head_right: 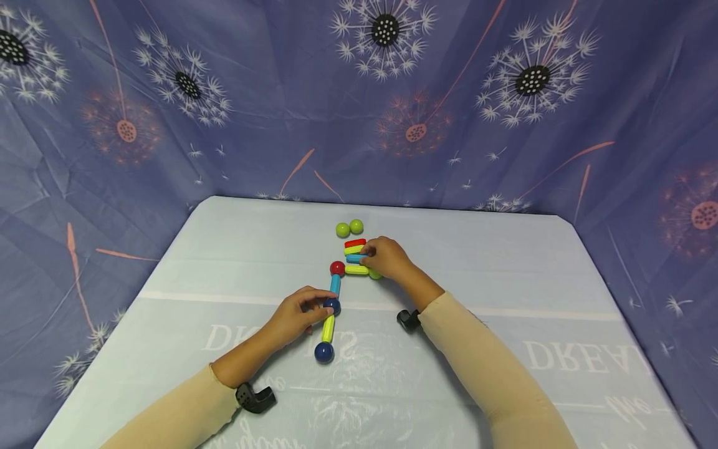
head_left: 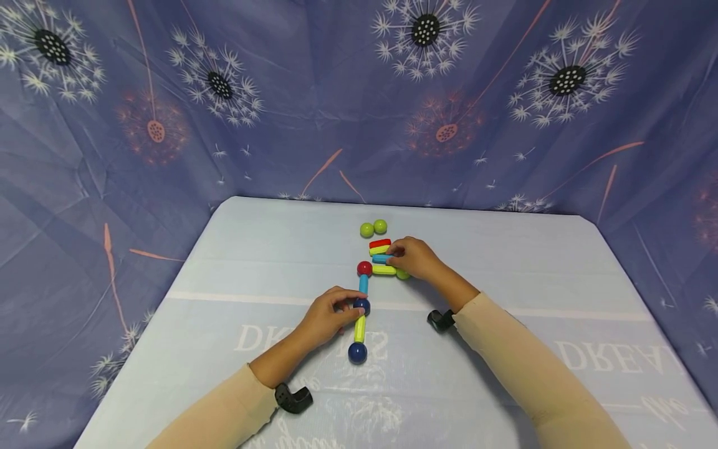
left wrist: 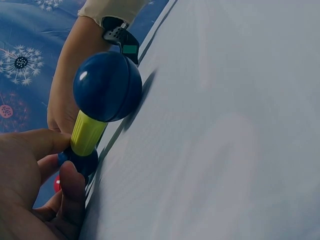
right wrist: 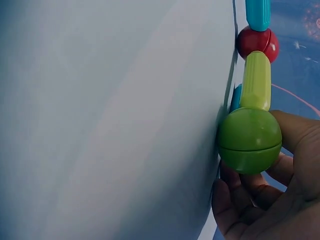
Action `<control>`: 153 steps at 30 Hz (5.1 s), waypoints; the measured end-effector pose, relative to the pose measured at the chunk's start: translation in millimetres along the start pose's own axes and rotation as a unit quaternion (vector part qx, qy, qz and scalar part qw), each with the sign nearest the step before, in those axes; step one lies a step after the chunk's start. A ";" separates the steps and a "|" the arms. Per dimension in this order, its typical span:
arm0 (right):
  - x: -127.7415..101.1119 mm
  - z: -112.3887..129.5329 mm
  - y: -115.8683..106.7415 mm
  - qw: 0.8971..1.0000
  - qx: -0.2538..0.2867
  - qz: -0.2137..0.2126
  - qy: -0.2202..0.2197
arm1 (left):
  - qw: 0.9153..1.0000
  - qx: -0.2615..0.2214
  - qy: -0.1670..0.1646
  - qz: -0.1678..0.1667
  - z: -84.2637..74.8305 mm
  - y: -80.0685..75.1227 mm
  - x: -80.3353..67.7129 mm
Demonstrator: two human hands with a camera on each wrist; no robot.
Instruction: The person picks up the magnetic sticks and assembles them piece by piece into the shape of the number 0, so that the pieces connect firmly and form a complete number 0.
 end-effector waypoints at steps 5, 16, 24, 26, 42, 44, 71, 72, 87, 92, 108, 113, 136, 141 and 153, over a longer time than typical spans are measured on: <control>-2.9 -2.3 -4.8 1.000 0.015 0.005 0.007 | 1.000 -0.002 0.002 -0.002 -0.1 0.9 0.0; -17.8 -8.5 -21.6 0.999 0.030 -0.015 0.017 | 1.000 -0.012 -0.006 -0.007 -0.4 -0.1 -0.1; -36.8 -4.4 -25.6 0.999 0.044 -0.026 -0.005 | 1.000 -0.019 -0.013 -0.012 -0.7 0.2 1.1; -42.5 -3.7 -25.4 0.999 0.043 -0.028 -0.015 | 1.000 -0.022 -0.013 -0.013 -0.2 -0.2 1.3; -90.0 2.5 -13.0 0.995 0.038 -0.017 -0.087 | 0.999 -0.035 -0.007 -0.023 -0.4 -3.0 6.1; -95.4 4.2 -11.2 0.994 0.034 -0.014 -0.098 | 0.999 -0.037 -0.008 -0.022 -0.9 -3.5 6.9; -138.3 21.8 28.8 0.986 0.027 0.050 -0.157 | 0.999 -0.032 -0.023 -0.019 0.1 -4.2 14.8; -138.9 23.3 29.7 0.986 0.027 0.051 -0.158 | 0.999 -0.033 -0.022 -0.020 0.0 -4.1 14.8; -140.0 31.7 42.0 0.984 0.028 0.058 -0.167 | 0.999 -0.031 -0.017 -0.023 -0.2 -5.0 13.2; -139.9 30.3 42.1 0.984 0.033 0.062 -0.163 | 0.999 -0.028 -0.013 -0.018 -0.9 -4.4 13.6; -139.9 26.8 43.2 0.984 0.031 0.062 -0.165 | 0.995 0.092 0.036 0.027 -28.7 -4.1 -10.1; -139.5 25.2 43.0 0.984 0.030 0.062 -0.162 | 0.991 0.112 0.028 0.068 -24.5 -3.5 -25.7; -113.8 14.5 20.6 0.992 0.047 0.017 -0.117 | 0.992 0.093 0.019 0.088 -13.6 -0.6 -40.8; -94.4 7.4 7.6 0.993 0.068 -0.035 -0.094 | 0.994 0.068 0.008 0.091 -12.9 -0.8 -40.8; -50.7 -11.2 -11.5 0.987 0.115 -0.107 -0.041 | 0.995 0.024 -0.014 0.096 -7.7 -4.1 -39.8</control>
Point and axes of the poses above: each hand's wrist, its own x-axis towards the middle knuckle, its own y-axis out of the palm, z = x × y, the point moved 3 cm from there along x, towards the middle knuckle, and after that the axes turned 12 degrees about -x, right-handed, at the moved point
